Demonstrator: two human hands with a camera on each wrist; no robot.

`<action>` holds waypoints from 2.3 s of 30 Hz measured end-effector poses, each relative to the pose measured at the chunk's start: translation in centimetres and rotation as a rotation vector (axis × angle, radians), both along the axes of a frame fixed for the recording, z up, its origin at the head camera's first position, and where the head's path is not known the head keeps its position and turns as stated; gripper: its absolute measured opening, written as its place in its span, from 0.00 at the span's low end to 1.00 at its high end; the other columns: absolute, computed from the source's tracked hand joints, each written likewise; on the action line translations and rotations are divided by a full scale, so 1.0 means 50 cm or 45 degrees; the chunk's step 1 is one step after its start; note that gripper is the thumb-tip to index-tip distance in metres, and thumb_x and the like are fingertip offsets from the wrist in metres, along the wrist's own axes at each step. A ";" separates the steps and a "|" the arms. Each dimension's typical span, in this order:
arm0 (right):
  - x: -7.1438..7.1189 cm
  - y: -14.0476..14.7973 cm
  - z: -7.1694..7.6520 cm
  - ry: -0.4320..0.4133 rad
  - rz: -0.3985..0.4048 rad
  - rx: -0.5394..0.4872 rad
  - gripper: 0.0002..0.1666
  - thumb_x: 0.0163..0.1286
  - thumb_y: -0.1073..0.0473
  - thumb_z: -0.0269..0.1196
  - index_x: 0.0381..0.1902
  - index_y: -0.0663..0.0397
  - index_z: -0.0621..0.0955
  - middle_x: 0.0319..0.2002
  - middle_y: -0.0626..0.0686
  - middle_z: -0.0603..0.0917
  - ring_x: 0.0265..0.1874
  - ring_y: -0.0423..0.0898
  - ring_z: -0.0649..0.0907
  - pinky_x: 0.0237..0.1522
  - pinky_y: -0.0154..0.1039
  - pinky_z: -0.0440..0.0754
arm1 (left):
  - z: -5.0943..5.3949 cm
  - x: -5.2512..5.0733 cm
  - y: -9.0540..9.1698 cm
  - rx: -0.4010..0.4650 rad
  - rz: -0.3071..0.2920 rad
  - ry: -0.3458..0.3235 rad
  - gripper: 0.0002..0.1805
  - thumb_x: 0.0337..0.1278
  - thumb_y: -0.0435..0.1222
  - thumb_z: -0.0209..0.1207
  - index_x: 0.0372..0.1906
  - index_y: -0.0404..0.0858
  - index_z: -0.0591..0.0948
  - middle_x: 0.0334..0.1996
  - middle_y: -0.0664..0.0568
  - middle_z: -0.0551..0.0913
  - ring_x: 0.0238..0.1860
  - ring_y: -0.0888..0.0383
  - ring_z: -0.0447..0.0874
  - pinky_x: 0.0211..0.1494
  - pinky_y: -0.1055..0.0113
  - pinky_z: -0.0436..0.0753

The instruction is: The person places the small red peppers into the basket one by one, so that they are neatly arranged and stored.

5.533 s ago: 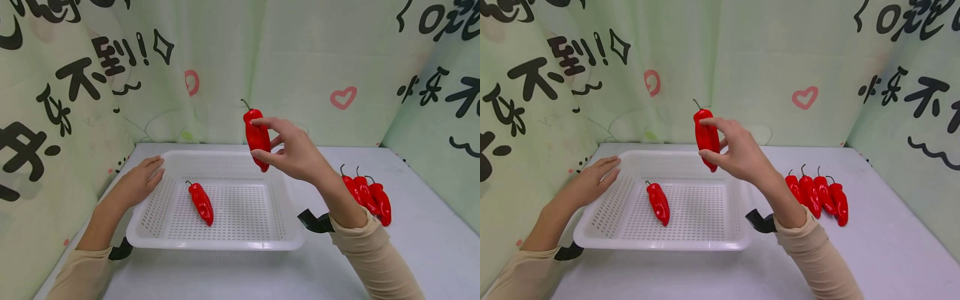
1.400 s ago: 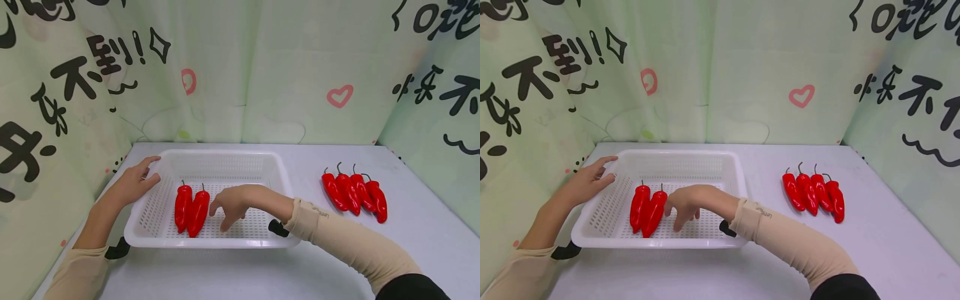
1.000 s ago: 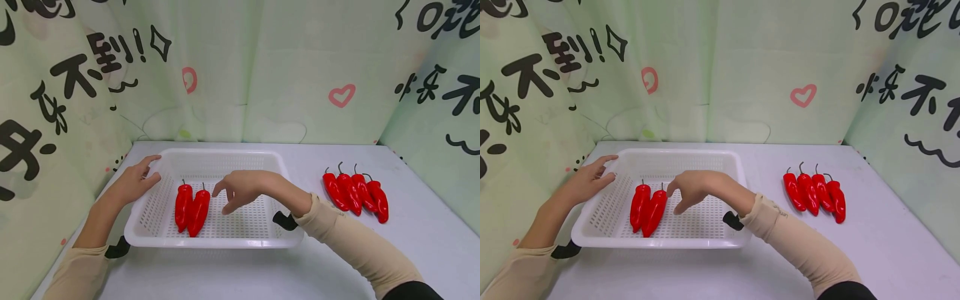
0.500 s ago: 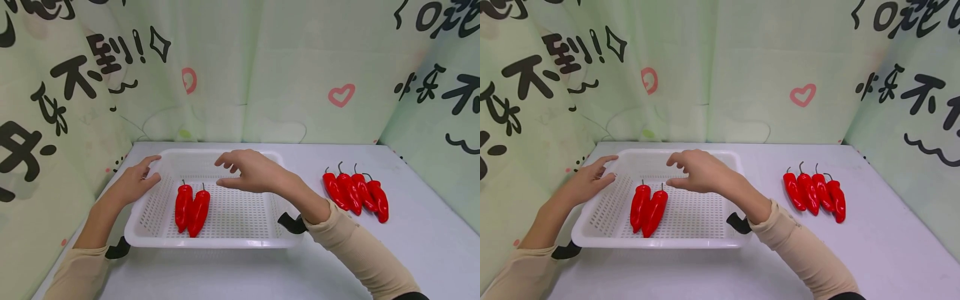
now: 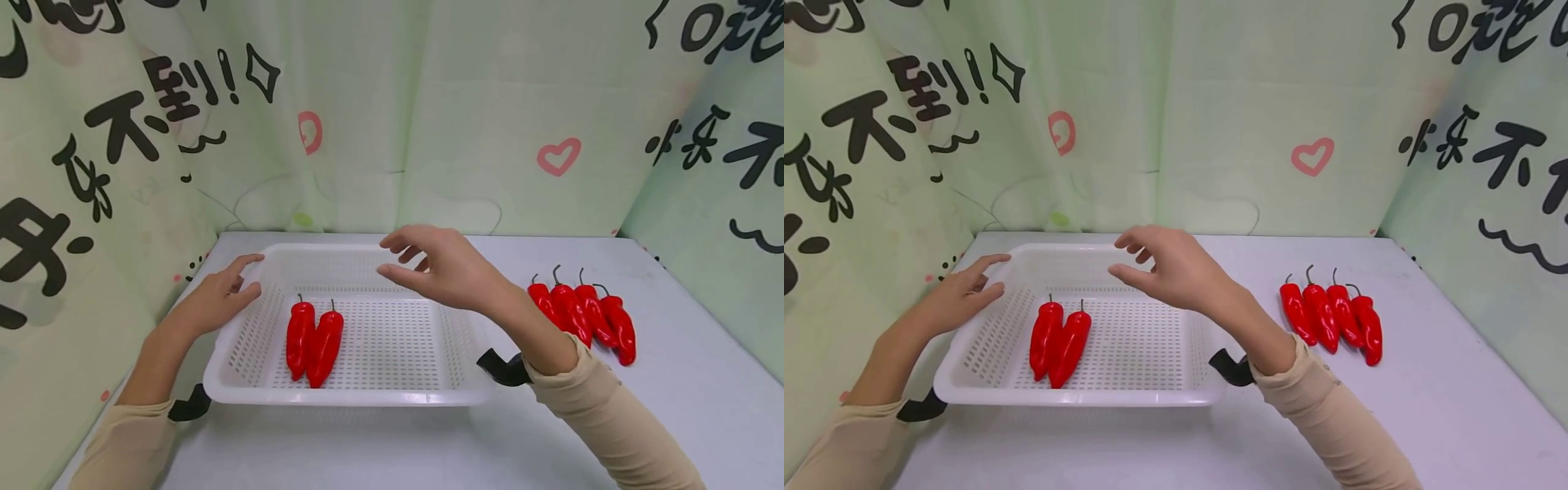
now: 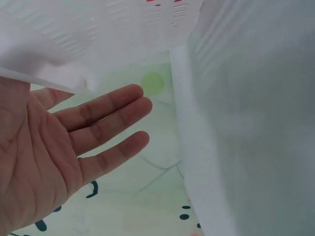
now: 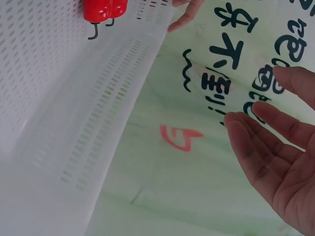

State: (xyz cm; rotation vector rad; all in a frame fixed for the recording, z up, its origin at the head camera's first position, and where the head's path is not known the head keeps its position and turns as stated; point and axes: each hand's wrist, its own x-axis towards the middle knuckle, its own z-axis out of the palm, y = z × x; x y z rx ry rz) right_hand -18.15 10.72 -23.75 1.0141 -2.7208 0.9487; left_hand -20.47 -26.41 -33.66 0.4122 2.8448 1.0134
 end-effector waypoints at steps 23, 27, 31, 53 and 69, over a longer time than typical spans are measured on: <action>0.022 0.087 -0.015 0.072 -0.128 -0.035 0.17 0.70 0.54 0.68 0.54 0.52 0.84 0.51 0.48 0.87 0.46 0.43 0.87 0.48 0.45 0.88 | 0.016 0.009 -0.024 -0.041 -0.136 -0.186 0.47 0.73 0.49 0.57 0.84 0.43 0.44 0.46 0.41 0.83 0.36 0.56 0.87 0.43 0.55 0.89; 0.026 0.103 -0.027 0.082 -0.146 -0.030 0.17 0.71 0.54 0.68 0.55 0.53 0.84 0.50 0.47 0.87 0.46 0.44 0.87 0.48 0.46 0.87 | 0.018 0.013 -0.022 -0.041 -0.148 -0.223 0.51 0.70 0.50 0.60 0.84 0.44 0.42 0.52 0.38 0.81 0.39 0.55 0.87 0.44 0.54 0.89; 0.029 0.120 -0.034 0.096 -0.174 -0.024 0.17 0.71 0.54 0.68 0.55 0.53 0.84 0.50 0.48 0.87 0.46 0.44 0.87 0.48 0.46 0.87 | 0.021 0.016 -0.017 -0.030 -0.160 -0.259 0.55 0.67 0.51 0.62 0.84 0.44 0.39 0.59 0.34 0.77 0.42 0.54 0.87 0.45 0.52 0.90; 0.030 0.194 -0.077 0.015 -0.306 -0.025 0.19 0.71 0.52 0.68 0.56 0.54 0.84 0.51 0.51 0.87 0.47 0.49 0.87 0.48 0.52 0.88 | 0.006 0.014 -0.011 0.125 -0.209 -0.363 0.59 0.66 0.48 0.63 0.82 0.49 0.30 0.68 0.31 0.64 0.45 0.53 0.86 0.42 0.54 0.90; 0.031 0.259 -0.107 0.014 -0.448 0.031 0.22 0.72 0.47 0.66 0.57 0.52 0.83 0.49 0.51 0.88 0.47 0.49 0.87 0.46 0.36 0.85 | 0.002 0.012 -0.013 0.143 -0.200 -0.374 0.58 0.67 0.48 0.62 0.82 0.50 0.30 0.68 0.31 0.65 0.43 0.53 0.86 0.42 0.55 0.90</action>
